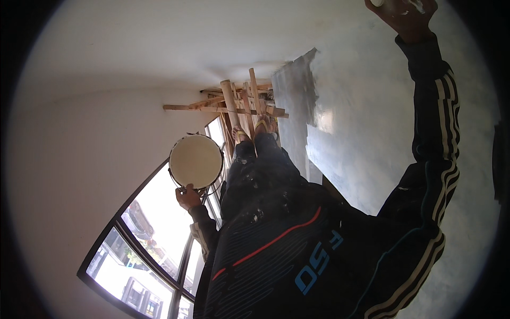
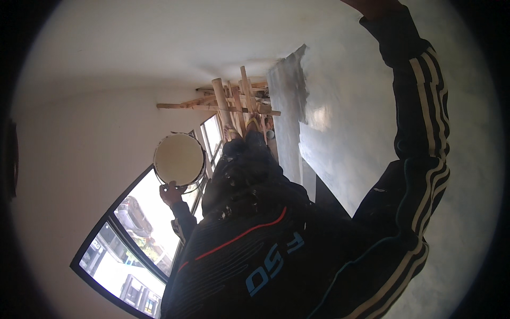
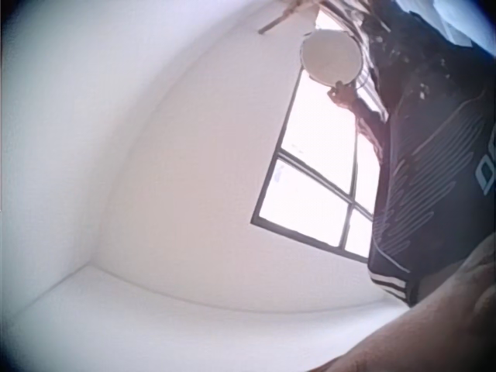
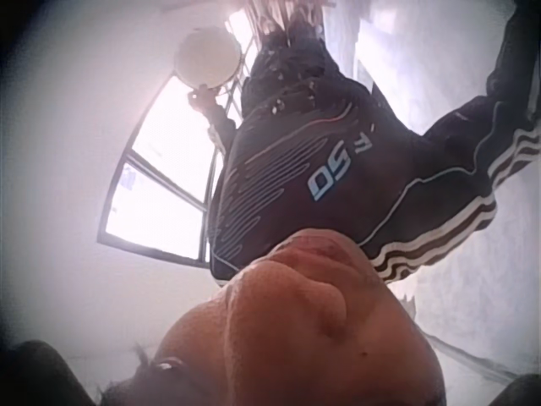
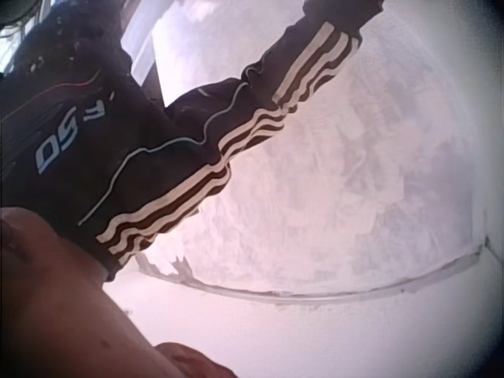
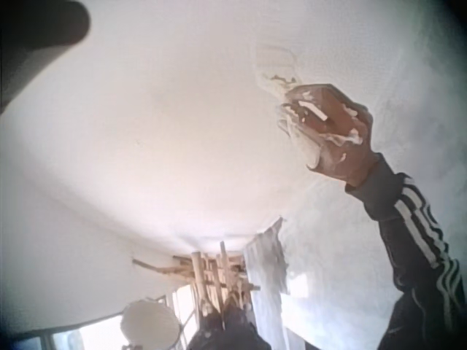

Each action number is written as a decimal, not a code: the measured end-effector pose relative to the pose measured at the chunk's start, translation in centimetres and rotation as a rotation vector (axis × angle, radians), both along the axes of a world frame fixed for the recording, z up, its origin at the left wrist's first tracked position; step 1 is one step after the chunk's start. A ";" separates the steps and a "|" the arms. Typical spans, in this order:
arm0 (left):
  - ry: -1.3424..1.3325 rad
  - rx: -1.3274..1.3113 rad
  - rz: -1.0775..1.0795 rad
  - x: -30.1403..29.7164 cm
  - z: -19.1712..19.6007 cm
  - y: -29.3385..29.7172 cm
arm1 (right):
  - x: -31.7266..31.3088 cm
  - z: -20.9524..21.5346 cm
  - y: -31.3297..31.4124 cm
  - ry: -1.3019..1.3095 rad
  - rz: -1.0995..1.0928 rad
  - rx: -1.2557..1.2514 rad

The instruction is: The person applies white plaster to a wall using a trowel and a bucket. They repeatedly scoop plaster from the bucket and spread it onto the wall surface, working on a section near a window.

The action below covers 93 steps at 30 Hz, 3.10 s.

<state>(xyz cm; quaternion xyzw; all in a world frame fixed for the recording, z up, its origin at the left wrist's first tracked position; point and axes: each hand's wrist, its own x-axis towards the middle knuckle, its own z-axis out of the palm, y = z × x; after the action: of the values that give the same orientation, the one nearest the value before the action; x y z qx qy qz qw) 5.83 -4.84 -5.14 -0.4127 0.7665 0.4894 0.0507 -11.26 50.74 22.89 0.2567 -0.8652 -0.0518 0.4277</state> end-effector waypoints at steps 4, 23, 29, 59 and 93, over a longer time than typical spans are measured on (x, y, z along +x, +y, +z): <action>0.011 0.105 -0.037 -1.8 -0.4 3.4 | 2.6 1.9 -1.7 -0.140 -0.112 0.065; 0.103 -0.146 -0.152 -0.5 -10.8 -0.1 | 2.8 20.6 1.1 0.145 -0.043 0.027; -0.088 -0.157 -0.322 -0.8 -13.5 -2.1 | 5.0 27.5 0.9 0.501 -0.117 0.160; -0.281 -0.325 -0.502 -2.6 -11.3 -2.8 | 4.4 25.0 1.9 0.497 -0.175 0.154; -0.124 -0.441 -0.312 0.6 -6.4 -0.3 | 6.8 23.9 4.9 0.548 -0.183 -0.550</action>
<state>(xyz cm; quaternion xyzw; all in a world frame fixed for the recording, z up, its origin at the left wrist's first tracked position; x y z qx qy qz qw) 6.48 -5.15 -11.52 -0.3202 0.9042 0.2706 0.0812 -4.50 55.62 46.80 0.0309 -0.7199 0.0773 0.6891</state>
